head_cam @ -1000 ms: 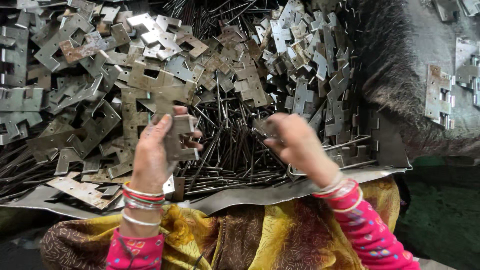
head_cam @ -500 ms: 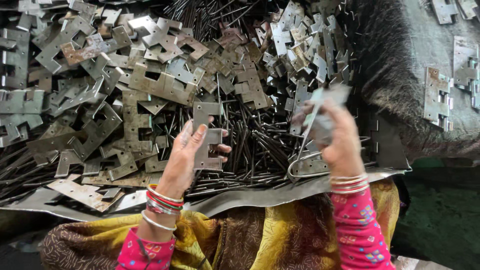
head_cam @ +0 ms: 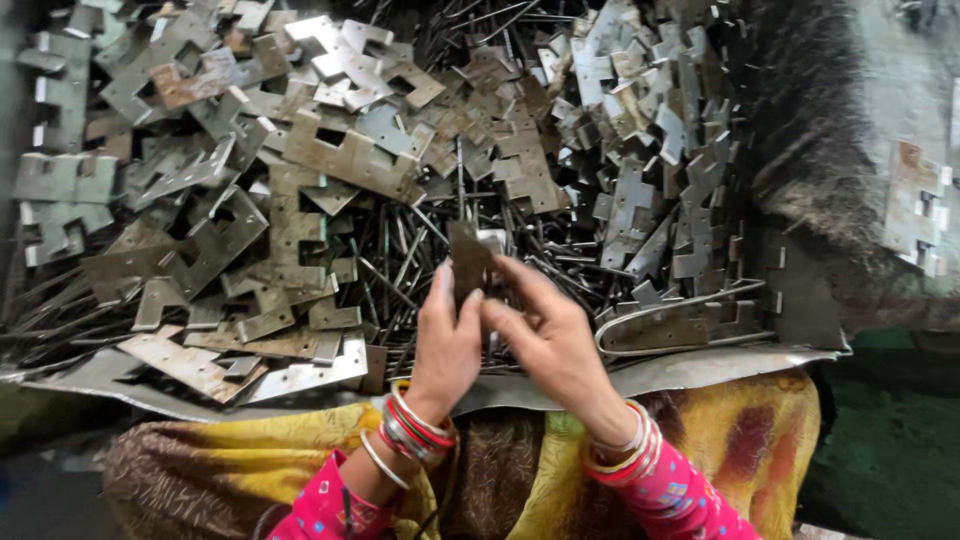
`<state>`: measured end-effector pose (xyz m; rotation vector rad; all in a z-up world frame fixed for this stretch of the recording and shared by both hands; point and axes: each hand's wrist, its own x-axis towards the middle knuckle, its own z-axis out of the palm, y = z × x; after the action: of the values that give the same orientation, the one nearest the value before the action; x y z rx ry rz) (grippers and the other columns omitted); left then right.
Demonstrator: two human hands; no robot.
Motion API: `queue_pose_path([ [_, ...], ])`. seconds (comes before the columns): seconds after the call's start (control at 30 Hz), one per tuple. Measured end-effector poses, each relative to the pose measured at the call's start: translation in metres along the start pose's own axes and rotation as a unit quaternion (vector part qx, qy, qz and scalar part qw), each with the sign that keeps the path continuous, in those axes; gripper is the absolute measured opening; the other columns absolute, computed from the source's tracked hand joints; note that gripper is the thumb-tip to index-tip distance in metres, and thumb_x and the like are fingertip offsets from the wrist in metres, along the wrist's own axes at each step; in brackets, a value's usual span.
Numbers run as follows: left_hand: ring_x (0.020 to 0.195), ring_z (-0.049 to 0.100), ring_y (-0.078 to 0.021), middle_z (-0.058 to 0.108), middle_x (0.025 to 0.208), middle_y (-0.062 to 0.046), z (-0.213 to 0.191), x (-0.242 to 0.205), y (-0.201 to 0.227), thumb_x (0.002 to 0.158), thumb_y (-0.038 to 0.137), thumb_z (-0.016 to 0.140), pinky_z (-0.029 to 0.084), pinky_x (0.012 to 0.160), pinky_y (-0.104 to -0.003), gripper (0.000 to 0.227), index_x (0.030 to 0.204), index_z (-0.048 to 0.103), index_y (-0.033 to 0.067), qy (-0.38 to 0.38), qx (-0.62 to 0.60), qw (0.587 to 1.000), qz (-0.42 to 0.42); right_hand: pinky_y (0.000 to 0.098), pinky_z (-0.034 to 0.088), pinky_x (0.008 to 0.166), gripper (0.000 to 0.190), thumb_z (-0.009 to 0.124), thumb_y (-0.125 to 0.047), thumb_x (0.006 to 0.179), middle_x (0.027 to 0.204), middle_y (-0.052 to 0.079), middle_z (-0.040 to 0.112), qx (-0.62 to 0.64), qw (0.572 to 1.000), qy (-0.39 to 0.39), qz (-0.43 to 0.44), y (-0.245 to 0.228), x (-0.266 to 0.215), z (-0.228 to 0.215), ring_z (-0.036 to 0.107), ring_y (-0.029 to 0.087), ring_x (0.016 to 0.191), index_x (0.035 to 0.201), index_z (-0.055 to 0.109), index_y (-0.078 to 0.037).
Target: The person sits on the floor and repeatedly picks up metal hinge plates and pins from a large pile. They insert the pins into the holes of the hinge plates by hand and place the assembled units aside. The process continues throughout the clip with no tools used.
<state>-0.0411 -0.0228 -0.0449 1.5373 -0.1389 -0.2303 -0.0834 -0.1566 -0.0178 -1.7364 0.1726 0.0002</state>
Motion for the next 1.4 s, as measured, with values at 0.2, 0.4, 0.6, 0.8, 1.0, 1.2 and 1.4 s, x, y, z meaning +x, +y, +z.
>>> queue_pose_path([
  [0.2,0.101,0.064,-0.0189,0.068,0.115,-0.012,-0.011,0.008,-0.003,0.097,0.005,0.056,0.055,0.091,-0.035,0.037,0.133,0.055,-0.0014,-0.038,-0.196,0.978,-0.067,0.0259,0.056,0.084,0.046,0.064,-0.008,0.098,0.117,0.007,0.072,0.199,0.973,-0.013,0.116,0.024,-0.001,-0.006,0.067,0.009,0.099,0.142,0.055,0.003],
  [0.4,0.126,0.058,-0.0317,0.065,0.136,-0.013,-0.039,0.042,0.005,0.101,0.021,0.063,0.044,0.114,-0.045,0.037,0.136,0.061,0.0082,0.05,0.331,0.922,0.196,0.0226,0.049,0.062,0.039,0.068,-0.008,0.097,0.101,0.003,0.072,0.27,0.945,0.028,0.182,0.018,0.0,-0.025,0.061,0.006,0.074,0.133,0.061,0.001],
  [0.6,0.143,0.041,-0.0429,0.055,0.151,-0.017,-0.082,0.115,0.007,0.097,0.022,0.07,0.027,0.115,-0.062,0.021,0.117,0.072,0.0241,0.148,0.694,0.652,0.268,0.0207,0.048,0.067,0.032,0.069,-0.007,0.092,0.097,-0.001,0.07,0.135,0.98,0.136,0.057,-0.017,0.009,-0.096,0.06,0.005,0.077,0.124,0.069,0.001],
  [0.8,0.12,0.065,-0.0313,0.073,0.128,-0.011,-0.099,0.094,0.024,0.106,0.016,0.067,0.048,0.109,-0.051,0.015,0.12,0.068,0.0146,0.102,0.535,0.772,0.328,0.0249,0.049,0.071,0.014,0.065,0.0,0.096,0.096,0.0,0.067,-0.079,0.931,0.321,-0.157,0.0,0.058,-0.275,0.059,0.007,0.082,0.11,0.067,0.002],
  [1.0,0.074,0.07,-0.021,0.07,0.093,-0.016,-0.104,0.067,0.046,0.122,0.026,0.051,0.054,0.059,-0.029,0.025,0.118,0.065,0.0048,0.19,0.202,0.951,0.138,0.0336,0.052,0.073,0.02,0.078,-0.012,0.09,0.091,0.009,0.073,-0.414,0.808,0.404,-0.113,0.027,0.12,-0.462,0.067,0.018,0.083,0.105,0.073,0.001],
  [1.2,0.08,0.066,-0.0193,0.072,0.107,-0.012,-0.123,0.049,0.045,0.118,0.027,0.049,0.057,0.066,-0.028,0.024,0.121,0.063,0.0079,0.159,-0.205,0.966,0.008,0.0579,0.046,0.082,0.043,0.084,-0.05,0.078,0.098,0.017,0.072,-0.726,0.46,0.475,-0.188,0.019,0.098,-0.423,0.066,0.039,0.098,0.089,0.072,-0.011],
  [1.4,0.096,0.069,-0.0327,0.07,0.107,-0.016,-0.121,0.03,0.06,0.106,0.016,0.045,0.055,0.088,-0.051,0.016,0.109,0.06,0.0097,0.092,-0.448,0.887,-0.058,0.0475,0.049,0.092,0.022,0.079,-0.025,0.094,0.098,0.015,0.071,-0.575,0.74,0.235,-0.257,0.001,0.064,-0.237,0.063,0.036,0.094,0.097,0.073,-0.005],
])
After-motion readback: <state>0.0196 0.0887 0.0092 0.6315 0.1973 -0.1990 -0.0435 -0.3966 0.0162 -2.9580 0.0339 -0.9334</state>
